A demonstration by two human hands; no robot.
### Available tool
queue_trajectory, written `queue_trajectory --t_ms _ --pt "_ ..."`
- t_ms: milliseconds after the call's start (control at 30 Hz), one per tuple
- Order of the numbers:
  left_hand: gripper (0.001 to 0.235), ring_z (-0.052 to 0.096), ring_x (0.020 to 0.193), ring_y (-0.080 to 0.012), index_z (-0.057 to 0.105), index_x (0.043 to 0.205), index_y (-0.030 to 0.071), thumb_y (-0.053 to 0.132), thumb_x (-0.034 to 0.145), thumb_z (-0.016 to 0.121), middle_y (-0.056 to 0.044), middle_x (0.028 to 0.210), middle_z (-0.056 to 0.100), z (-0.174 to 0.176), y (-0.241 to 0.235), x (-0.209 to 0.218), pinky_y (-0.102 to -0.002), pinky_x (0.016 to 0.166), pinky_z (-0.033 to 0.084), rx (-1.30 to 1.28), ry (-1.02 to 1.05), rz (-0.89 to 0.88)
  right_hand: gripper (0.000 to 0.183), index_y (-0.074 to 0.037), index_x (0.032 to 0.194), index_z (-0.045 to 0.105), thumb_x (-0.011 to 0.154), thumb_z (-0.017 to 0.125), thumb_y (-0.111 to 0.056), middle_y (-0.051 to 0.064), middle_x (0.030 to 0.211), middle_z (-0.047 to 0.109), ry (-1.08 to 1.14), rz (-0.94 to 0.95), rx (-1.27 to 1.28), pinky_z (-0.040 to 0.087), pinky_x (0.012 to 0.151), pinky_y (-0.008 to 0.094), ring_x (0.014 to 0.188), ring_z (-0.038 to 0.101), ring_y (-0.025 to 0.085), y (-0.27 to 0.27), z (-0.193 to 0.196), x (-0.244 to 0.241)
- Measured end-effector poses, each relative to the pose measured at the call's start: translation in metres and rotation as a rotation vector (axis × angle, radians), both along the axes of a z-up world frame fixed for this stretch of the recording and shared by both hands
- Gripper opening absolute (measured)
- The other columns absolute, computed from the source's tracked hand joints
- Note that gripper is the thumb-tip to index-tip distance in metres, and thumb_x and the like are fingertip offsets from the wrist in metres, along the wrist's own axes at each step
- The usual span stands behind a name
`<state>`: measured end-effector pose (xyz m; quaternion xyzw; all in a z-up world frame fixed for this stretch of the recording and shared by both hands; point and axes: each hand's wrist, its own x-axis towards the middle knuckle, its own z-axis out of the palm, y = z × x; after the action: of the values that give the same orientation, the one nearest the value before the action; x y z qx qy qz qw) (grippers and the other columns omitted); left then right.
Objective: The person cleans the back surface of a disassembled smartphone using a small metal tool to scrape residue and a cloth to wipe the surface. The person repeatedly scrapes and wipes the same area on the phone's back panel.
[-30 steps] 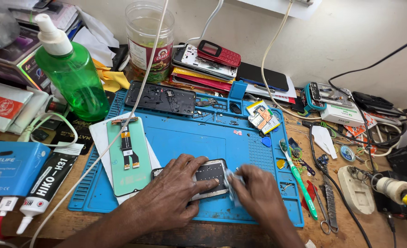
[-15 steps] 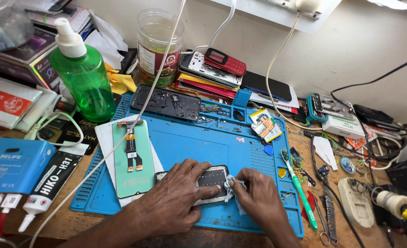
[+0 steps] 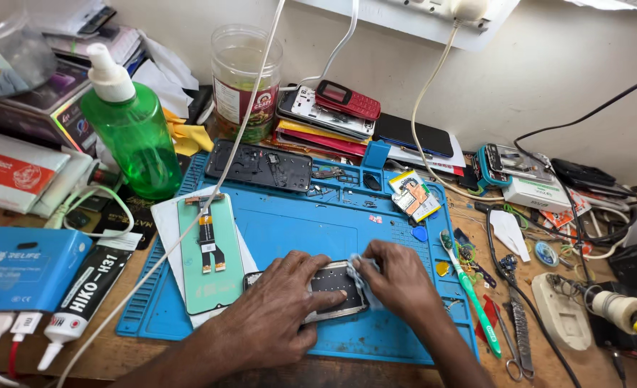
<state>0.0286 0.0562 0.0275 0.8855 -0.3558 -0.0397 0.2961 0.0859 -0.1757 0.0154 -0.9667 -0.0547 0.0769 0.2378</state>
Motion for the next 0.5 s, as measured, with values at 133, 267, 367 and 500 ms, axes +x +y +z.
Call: queue_trajectory --t_ms 133,267,367,500 --pt "0.06 0.04 0.129 -0.0411 0.068 0.131 0.015 0.016 0.071 0.071 -0.024 0.147 0.041 -0.005 -0.003 -0.007 -0.054 0.106 0.036 0.035 0.015 -0.005 0.023 -0.005 0.095 0.08 0.086 0.076 -0.027 0.015 0.072 0.076 0.124 0.015 0.072 0.054 0.062 0.038 0.065 0.066 0.022 -0.022 -0.002 -0.001" --pt "0.057 0.04 0.132 -0.0393 0.068 0.131 0.016 0.015 0.074 0.07 -0.022 0.149 0.041 -0.006 -0.001 -0.001 -0.053 0.111 0.034 0.055 0.067 0.005 0.021 -0.007 0.104 0.079 0.087 0.074 -0.02 0.009 0.084 0.081 -0.164 -0.133 0.396 0.057 0.063 0.031 0.071 0.073 0.014 -0.068 0.025 0.01" --pt "0.057 0.039 0.134 -0.0401 0.068 0.131 0.015 0.015 0.074 0.071 -0.023 0.15 0.039 -0.01 0.001 -0.003 -0.052 0.112 0.033 0.033 0.059 -0.009 0.029 -0.015 0.116 0.077 0.088 0.074 -0.016 0.01 0.088 0.08 -0.163 -0.285 0.078 0.057 0.066 0.037 0.075 0.074 0.022 -0.084 0.036 -0.007" --pt "0.061 0.038 0.137 -0.0458 0.067 0.131 0.01 0.018 0.072 0.075 -0.026 0.149 0.041 -0.006 0.005 -0.001 -0.057 0.113 0.032 -0.072 -0.093 -0.026 0.047 -0.009 0.123 0.071 0.077 0.069 -0.005 0.019 0.113 0.072 -0.617 0.031 -0.366 0.059 0.08 0.041 0.094 0.073 0.033 -0.08 0.033 -0.056"
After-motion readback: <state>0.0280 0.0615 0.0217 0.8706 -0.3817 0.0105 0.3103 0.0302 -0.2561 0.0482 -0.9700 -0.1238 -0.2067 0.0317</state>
